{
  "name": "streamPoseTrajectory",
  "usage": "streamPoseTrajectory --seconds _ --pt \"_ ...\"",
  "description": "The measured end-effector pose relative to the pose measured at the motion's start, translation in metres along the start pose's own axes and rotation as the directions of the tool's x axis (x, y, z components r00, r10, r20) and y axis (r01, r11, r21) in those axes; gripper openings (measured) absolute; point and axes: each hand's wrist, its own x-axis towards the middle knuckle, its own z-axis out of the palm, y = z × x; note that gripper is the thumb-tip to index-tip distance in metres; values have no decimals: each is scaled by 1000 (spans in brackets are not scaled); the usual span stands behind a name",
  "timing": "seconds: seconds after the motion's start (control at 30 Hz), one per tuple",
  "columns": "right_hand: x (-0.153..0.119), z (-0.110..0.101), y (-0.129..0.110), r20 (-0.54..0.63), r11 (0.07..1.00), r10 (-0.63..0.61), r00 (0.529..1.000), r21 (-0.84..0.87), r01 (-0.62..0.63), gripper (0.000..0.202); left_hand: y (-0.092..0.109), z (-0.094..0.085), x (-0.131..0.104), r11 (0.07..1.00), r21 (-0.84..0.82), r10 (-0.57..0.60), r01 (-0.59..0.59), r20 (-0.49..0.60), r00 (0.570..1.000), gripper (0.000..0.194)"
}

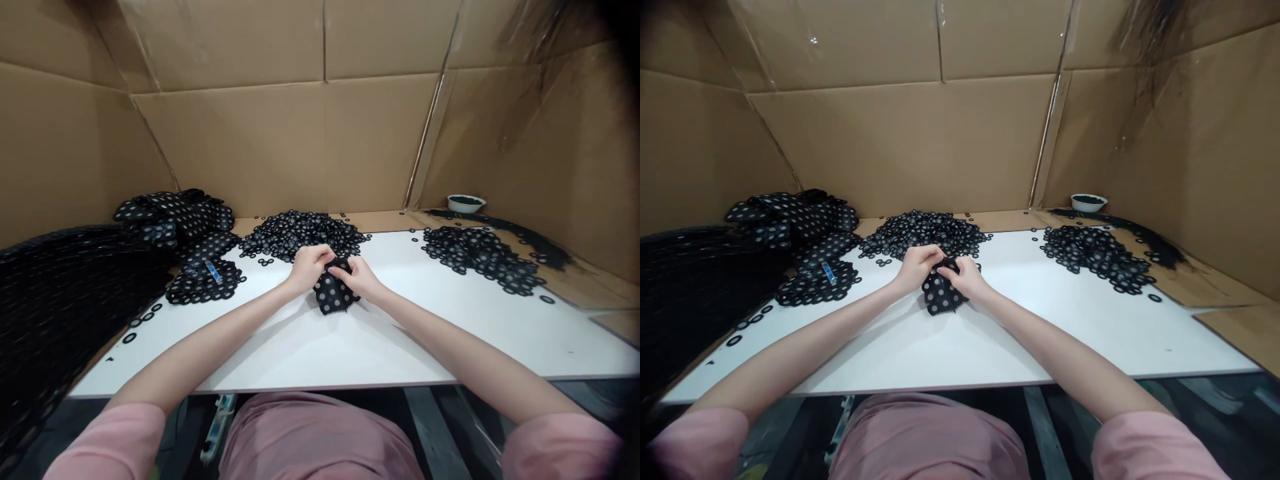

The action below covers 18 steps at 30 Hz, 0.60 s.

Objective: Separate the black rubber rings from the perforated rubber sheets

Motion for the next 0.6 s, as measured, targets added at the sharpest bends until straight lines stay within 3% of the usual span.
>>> streamPoseTrajectory --seconds 0.13,0.23,0.33,0.47,0.53,0.6 --pt "0 0 -2 18 1000 20 1000 6 -20 35 -10 -1 28 891 -373 -287 259 -22 958 20" --pt "-2 3 -4 107 991 10 994 128 -24 14 -18 -13 53 849 -448 -361 279 -108 926 22" --pt "-3 7 -4 152 986 55 987 149 -78 10 -11 -11 74 846 -440 -349 300 -33 937 21" --pt "-3 5 -3 89 984 162 983 66 -168 25 30 29 98 847 -415 -215 331 302 929 8" --pt "-4 3 -3 82 984 149 985 90 -156 24 55 50 108 847 -448 -157 286 304 940 18" --pt "-5 1 -4 89 980 150 985 121 -160 22 73 59 112 864 -467 -68 188 263 962 34"
